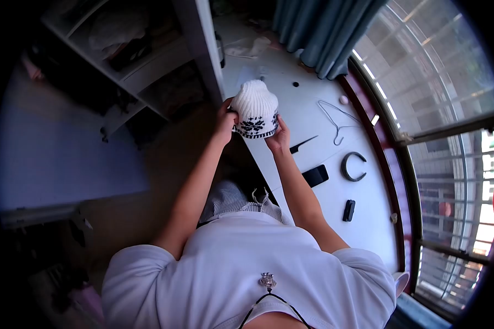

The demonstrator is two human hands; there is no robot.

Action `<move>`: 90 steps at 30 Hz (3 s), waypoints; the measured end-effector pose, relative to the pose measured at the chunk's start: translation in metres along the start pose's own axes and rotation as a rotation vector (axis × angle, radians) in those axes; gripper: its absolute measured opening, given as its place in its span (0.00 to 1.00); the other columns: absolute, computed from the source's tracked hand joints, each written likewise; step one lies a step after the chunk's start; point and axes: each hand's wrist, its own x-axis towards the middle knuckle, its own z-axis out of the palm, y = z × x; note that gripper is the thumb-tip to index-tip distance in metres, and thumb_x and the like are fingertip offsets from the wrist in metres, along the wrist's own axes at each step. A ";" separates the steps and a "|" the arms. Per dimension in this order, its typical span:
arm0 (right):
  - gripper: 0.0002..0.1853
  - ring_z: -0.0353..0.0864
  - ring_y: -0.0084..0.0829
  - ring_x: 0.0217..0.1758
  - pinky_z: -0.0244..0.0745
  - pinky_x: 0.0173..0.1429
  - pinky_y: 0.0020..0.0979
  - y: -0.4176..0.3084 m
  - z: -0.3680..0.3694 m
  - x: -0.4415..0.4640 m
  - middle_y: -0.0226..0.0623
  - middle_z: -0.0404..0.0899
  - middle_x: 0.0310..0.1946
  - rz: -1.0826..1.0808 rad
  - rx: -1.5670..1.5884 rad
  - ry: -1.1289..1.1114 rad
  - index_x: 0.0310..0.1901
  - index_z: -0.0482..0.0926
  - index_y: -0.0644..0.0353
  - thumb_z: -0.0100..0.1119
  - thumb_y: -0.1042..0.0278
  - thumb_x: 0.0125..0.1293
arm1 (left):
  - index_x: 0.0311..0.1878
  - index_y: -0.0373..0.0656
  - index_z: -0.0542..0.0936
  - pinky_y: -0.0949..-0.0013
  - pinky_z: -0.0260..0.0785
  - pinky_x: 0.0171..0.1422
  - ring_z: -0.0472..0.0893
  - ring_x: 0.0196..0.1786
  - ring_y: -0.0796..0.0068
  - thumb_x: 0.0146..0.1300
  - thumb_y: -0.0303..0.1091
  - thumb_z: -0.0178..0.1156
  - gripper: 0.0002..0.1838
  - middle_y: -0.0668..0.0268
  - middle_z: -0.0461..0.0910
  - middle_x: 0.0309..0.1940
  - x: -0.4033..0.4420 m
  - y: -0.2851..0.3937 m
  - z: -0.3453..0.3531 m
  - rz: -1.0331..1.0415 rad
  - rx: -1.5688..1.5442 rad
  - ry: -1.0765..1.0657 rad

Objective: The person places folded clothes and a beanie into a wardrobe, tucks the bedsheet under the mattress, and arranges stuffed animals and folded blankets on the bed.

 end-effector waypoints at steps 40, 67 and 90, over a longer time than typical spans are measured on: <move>0.44 0.51 0.38 0.74 0.52 0.72 0.37 0.606 0.419 0.050 0.47 0.49 0.71 0.029 -0.958 -0.933 0.72 0.47 0.56 0.65 0.63 0.61 | 0.61 0.36 0.73 0.71 0.67 0.61 0.78 0.54 0.71 0.60 0.21 0.59 0.24 0.59 0.79 0.53 -0.071 0.372 -0.555 0.947 0.418 0.704; 0.26 0.67 0.34 0.64 0.60 0.67 0.32 0.764 0.689 0.165 0.40 0.67 0.62 -0.122 -0.426 -0.753 0.68 0.59 0.59 0.50 0.67 0.69 | 0.59 0.37 0.75 0.70 0.74 0.48 0.82 0.43 0.70 0.64 0.22 0.51 0.19 0.58 0.80 0.51 0.192 0.747 -0.584 0.965 0.755 0.517; 0.24 0.70 0.30 0.59 0.63 0.63 0.31 0.779 0.669 0.199 0.40 0.71 0.58 -0.501 -0.329 -0.678 0.63 0.65 0.67 0.49 0.62 0.71 | 0.58 0.39 0.67 0.70 0.66 0.53 0.75 0.48 0.72 0.60 0.35 0.57 0.24 0.63 0.76 0.43 0.288 0.732 -0.628 1.136 0.666 0.123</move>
